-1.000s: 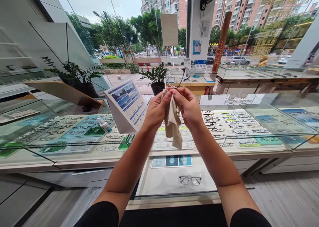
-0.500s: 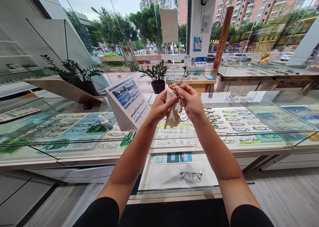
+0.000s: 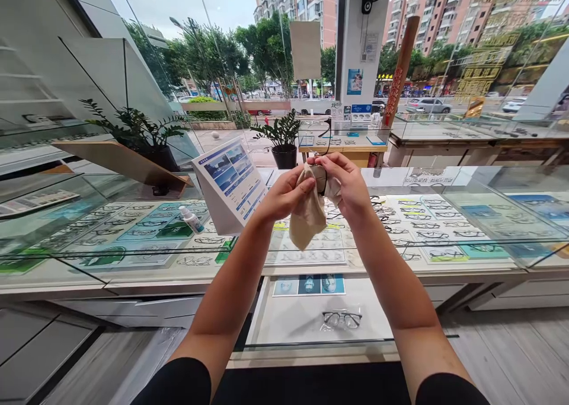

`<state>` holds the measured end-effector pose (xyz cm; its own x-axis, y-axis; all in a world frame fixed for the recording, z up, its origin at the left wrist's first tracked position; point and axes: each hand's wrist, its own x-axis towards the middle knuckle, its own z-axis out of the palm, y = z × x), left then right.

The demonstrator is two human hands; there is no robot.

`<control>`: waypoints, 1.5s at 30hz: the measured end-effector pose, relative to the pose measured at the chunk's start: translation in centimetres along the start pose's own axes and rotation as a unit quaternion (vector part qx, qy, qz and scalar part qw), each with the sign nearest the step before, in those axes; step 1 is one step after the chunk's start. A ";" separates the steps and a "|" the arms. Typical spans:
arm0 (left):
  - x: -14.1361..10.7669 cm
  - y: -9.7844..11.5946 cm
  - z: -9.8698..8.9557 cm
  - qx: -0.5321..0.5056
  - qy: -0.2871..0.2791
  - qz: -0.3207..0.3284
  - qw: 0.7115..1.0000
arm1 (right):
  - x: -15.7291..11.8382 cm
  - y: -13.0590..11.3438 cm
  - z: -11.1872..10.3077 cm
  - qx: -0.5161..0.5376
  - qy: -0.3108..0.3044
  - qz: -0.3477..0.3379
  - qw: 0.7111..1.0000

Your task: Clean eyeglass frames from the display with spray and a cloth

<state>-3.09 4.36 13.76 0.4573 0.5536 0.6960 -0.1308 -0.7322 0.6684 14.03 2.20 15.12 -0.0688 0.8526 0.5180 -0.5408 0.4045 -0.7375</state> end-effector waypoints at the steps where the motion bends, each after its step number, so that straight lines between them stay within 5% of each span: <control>1: 0.0 0.2 0.0 0.002 0.002 0.004 1.000 | -0.1 -0.1 0.0 -0.001 -0.001 0.003 1.000; 11: 0.3 -0.1 3.2 0.001 0.251 0.043 0.967 | -0.4 0.8 1.2 0.044 -0.014 0.039 0.998; 13: 0.2 -0.3 2.8 -0.009 0.241 0.037 0.970 | -0.3 0.7 1.1 0.040 -0.017 0.034 0.998; 18: 0.1 -0.8 0.6 -0.034 0.073 -0.009 0.997 | -0.1 0.6 0.5 0.028 0.000 0.021 0.999; 20: 0.1 -1.0 0.3 -0.039 0.052 -0.011 0.998 | 0.0 0.8 0.3 0.030 0.008 0.021 0.999; 28: 0.3 -1.3 2.1 -0.065 0.171 -0.015 0.983 | -0.4 1.0 0.9 0.049 0.009 0.036 0.998; 31: 0.4 -0.9 2.1 -0.084 0.163 -0.018 0.983 | -0.6 0.8 1.1 0.043 0.012 0.029 0.999; 35: 0.4 -0.7 1.2 -0.122 0.137 -0.056 0.981 | -0.5 0.4 0.8 0.019 0.013 0.012 1.000; 39: 0.4 -1.0 -0.5 -0.143 0.187 -0.105 0.966 | -0.4 -0.1 0.1 -0.039 0.001 -0.015 0.999; 45: 0.1 -0.4 -2.3 -0.157 0.180 -0.105 0.965 | -0.4 -0.2 -0.4 -0.139 -0.057 0.000 0.989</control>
<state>-4.97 5.57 14.20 0.1747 0.8200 0.5450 -0.3537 -0.4643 0.8120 14.53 1.95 14.92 -0.1714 0.8163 0.5516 -0.2904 0.4931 -0.8200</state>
